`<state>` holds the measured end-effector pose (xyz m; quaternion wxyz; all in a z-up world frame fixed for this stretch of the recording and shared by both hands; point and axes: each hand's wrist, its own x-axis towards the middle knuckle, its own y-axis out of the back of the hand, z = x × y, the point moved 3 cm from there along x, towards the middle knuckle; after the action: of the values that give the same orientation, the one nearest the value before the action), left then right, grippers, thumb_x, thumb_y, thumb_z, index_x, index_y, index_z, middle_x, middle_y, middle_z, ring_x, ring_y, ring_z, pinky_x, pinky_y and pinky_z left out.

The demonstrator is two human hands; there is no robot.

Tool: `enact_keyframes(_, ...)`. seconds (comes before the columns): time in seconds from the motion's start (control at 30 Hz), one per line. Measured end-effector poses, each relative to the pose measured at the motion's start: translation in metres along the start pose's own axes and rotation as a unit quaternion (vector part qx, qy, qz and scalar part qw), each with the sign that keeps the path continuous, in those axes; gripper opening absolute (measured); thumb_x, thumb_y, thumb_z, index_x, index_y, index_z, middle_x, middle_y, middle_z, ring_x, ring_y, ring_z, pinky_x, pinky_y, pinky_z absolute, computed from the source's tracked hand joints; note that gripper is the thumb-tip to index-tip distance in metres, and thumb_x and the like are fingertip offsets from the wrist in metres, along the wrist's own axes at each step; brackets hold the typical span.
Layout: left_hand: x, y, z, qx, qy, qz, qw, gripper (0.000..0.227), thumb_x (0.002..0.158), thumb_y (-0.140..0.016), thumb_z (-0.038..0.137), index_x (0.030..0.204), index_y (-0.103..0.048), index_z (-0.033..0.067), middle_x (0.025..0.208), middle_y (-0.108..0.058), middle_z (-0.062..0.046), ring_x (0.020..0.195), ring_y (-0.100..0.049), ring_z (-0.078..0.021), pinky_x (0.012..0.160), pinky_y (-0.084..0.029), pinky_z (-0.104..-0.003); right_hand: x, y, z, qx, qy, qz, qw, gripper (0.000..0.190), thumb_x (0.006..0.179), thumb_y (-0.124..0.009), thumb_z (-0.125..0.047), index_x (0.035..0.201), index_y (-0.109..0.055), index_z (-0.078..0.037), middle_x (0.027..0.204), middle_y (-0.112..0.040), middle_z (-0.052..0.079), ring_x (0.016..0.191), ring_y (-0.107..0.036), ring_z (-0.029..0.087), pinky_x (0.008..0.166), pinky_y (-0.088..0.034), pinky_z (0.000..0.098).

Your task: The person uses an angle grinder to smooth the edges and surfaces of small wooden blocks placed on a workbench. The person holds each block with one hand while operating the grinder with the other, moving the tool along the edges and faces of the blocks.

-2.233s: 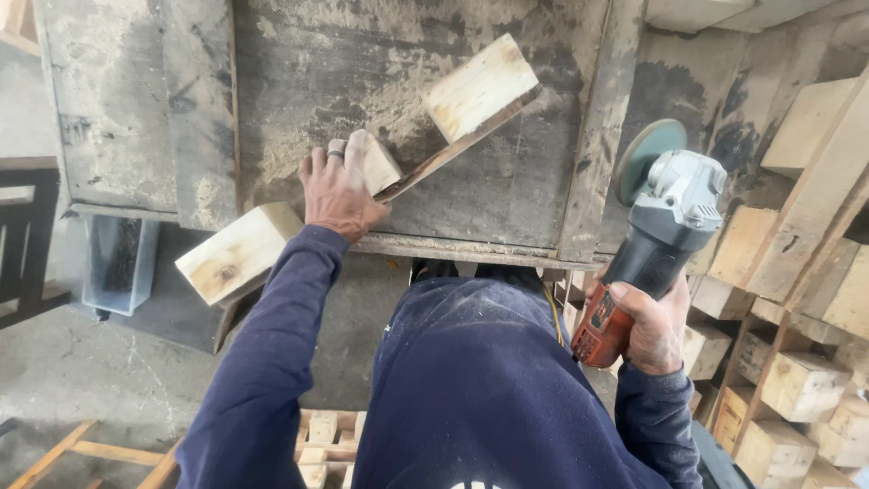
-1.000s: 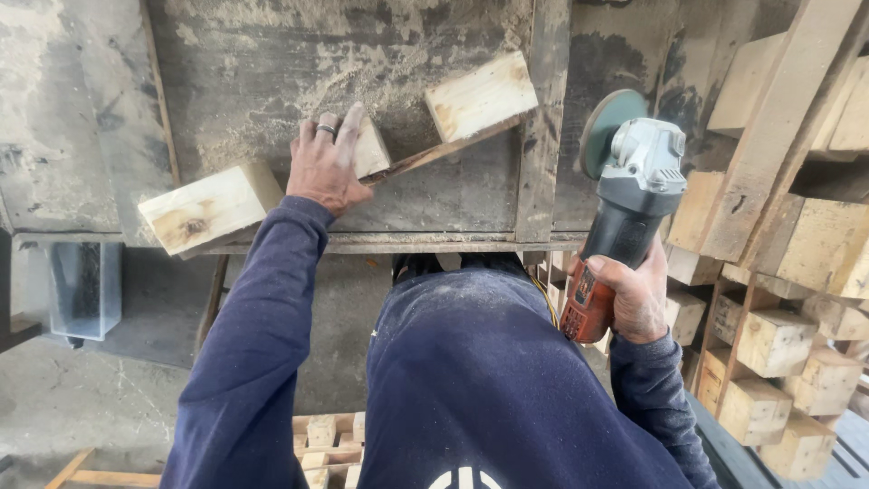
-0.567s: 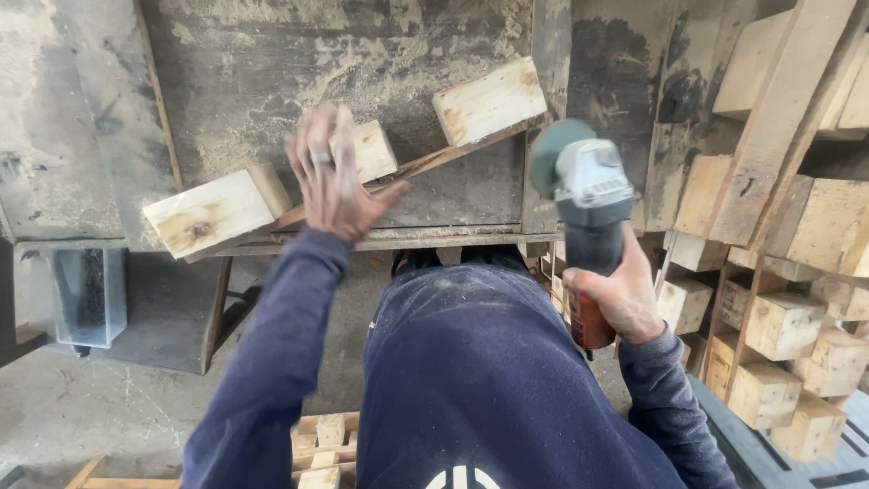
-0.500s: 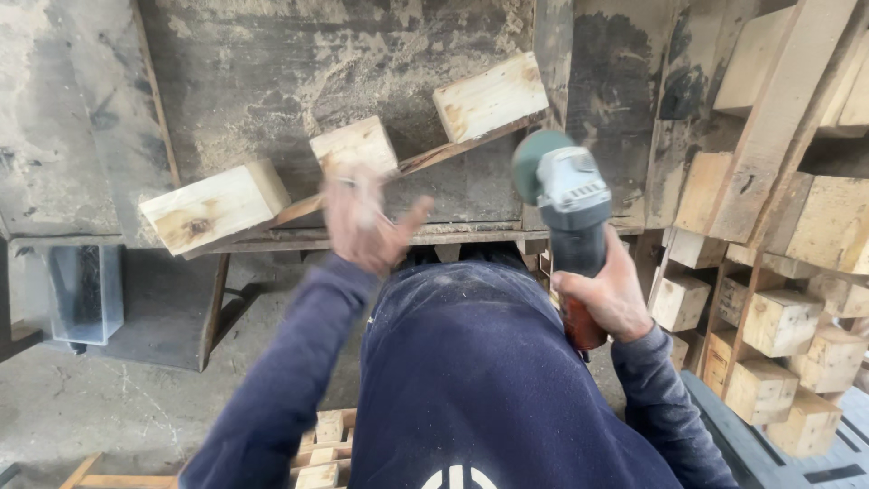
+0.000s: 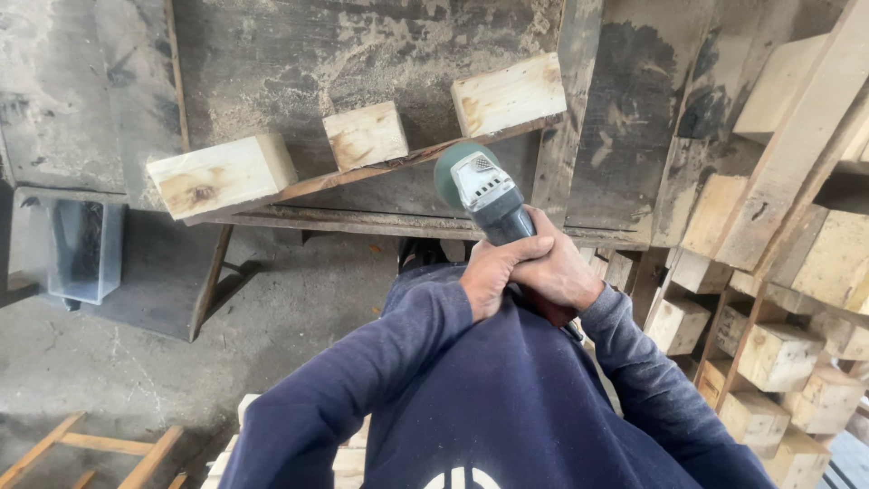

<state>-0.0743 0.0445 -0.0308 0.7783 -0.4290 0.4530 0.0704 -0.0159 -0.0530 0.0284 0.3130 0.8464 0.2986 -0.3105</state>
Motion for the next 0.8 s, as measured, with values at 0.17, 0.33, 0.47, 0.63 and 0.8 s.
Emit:
enact_keyframes(0.17, 0.017, -0.023, -0.01, -0.055, -0.039, 0.005, 0.998, 0.046, 0.076, -0.084, 0.009, 0.118, -0.066, 0.0014, 0.109, -0.072, -0.011, 0.106, -0.068, -0.0214, 0.099, -0.053, -0.038, 0.004, 0.026, 0.003, -0.016, -0.002, -0.01, 1.0, 0.094, 0.069, -0.077, -0.032, 0.149, -0.038, -0.002, 0.125, -0.067, 0.022, 0.116, -0.068, 0.033, 0.098, -0.054, 0.0428)
enact_keyframes(0.33, 0.033, -0.043, -0.016, -0.064, -0.025, 0.0, 0.998, 0.045, 0.077, -0.084, 0.008, 0.117, -0.066, 0.0003, 0.107, -0.072, -0.011, 0.102, -0.068, -0.0215, 0.097, -0.054, -0.039, 0.006, 0.049, 0.014, -0.034, -0.006, -0.011, 0.999, 0.095, 0.069, -0.077, -0.032, 0.149, -0.037, -0.001, 0.124, -0.067, 0.022, 0.116, -0.068, 0.033, 0.099, -0.053, 0.0423)
enact_keyframes(0.47, 0.044, -0.058, -0.02, -0.063, -0.016, 0.0, 0.998, 0.047, 0.076, -0.085, 0.008, 0.118, -0.066, 0.0006, 0.108, -0.073, -0.011, 0.103, -0.069, -0.0224, 0.097, -0.055, -0.039, 0.007, 0.066, 0.023, -0.039, -0.013, -0.009, 0.999, 0.095, 0.068, -0.076, -0.03, 0.149, -0.036, -0.001, 0.123, -0.067, 0.022, 0.114, -0.068, 0.033, 0.097, -0.054, 0.042)
enact_keyframes(0.63, 0.054, -0.074, -0.023, -0.032, -0.018, -0.003, 0.999, 0.05, 0.074, -0.085, 0.009, 0.118, -0.066, 0.0009, 0.109, -0.072, -0.013, 0.104, -0.07, -0.0232, 0.097, -0.055, -0.041, 0.006, 0.081, 0.031, -0.024, -0.019, 0.0, 1.0, 0.086, 0.071, -0.074, -0.026, 0.146, -0.041, -0.002, 0.122, -0.068, 0.02, 0.113, -0.068, 0.031, 0.096, -0.054, 0.0409)
enact_keyframes(0.8, 0.062, -0.086, -0.027, -0.012, -0.003, -0.005, 1.0, 0.051, 0.073, -0.086, 0.012, 0.118, -0.066, -0.0003, 0.109, -0.073, -0.014, 0.103, -0.07, -0.0243, 0.097, -0.055, -0.042, 0.005, 0.094, 0.04, 0.0, -0.011, 0.018, 1.0, 0.081, 0.071, -0.073, -0.021, 0.144, -0.044, -0.001, 0.118, -0.069, 0.018, 0.11, -0.068, 0.028, 0.095, -0.054, 0.0401)
